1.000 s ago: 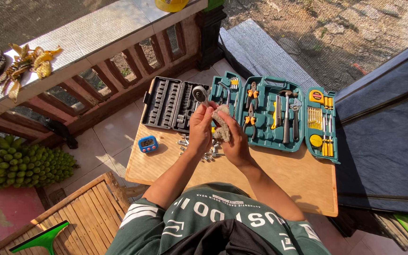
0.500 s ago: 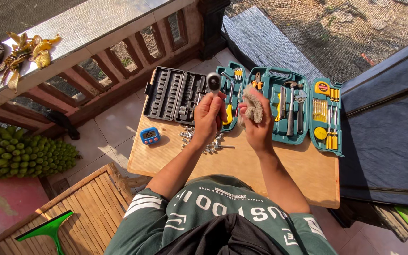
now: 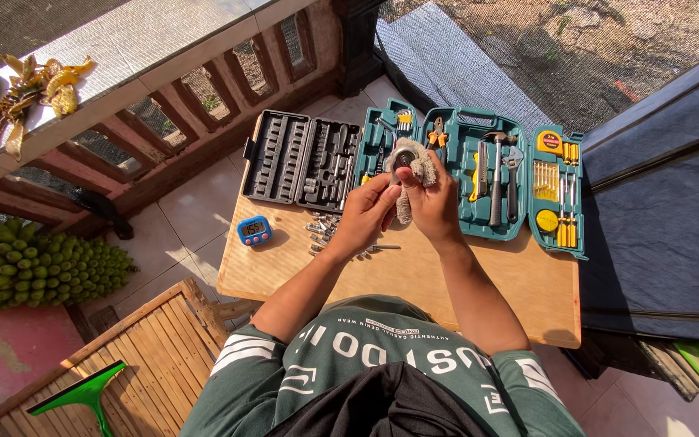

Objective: The person cleans a socket and a ratchet using a cloth, then places the ratchet back into a toolkit.

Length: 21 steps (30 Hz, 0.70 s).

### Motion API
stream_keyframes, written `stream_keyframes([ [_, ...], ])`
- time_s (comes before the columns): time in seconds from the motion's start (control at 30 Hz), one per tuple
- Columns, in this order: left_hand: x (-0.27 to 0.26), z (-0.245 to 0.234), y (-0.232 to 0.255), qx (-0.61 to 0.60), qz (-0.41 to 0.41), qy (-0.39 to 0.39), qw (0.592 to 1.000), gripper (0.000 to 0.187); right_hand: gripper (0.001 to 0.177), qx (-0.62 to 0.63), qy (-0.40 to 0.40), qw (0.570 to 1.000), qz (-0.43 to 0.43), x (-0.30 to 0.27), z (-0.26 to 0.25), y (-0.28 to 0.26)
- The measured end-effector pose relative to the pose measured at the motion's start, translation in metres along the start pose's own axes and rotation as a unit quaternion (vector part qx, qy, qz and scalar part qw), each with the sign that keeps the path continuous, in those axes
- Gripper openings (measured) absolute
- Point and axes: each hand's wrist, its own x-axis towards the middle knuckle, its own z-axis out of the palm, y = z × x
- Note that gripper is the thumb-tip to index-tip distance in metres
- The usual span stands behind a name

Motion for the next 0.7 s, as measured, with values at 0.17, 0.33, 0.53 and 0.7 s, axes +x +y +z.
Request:
stream_keyframes([
  [0.17, 0.005, 0.002, 0.009, 0.007, 0.000, 0.022, 1.000, 0.023, 0.030, -0.073, 0.100, 0.992, -0.018, -0.004, 0.006, -0.013],
  [0.33, 0.002, 0.005, 0.019, 0.145, 0.023, 0.055, 0.988, 0.022, 0.037, -0.145, 0.143, 0.964, -0.172, -0.001, 0.002, -0.029],
  [0.53, -0.003, 0.011, 0.020, 0.318, 0.143, 0.121, 0.929, 0.018, 0.029, -0.181, 0.156, 0.959, -0.152, -0.002, 0.003, -0.015],
  [0.7, -0.004, 0.014, 0.026, 0.327, 0.198, 0.154, 0.911, 0.021, 0.017, -0.030, 0.135, 0.990, -0.008, -0.010, 0.003, -0.002],
])
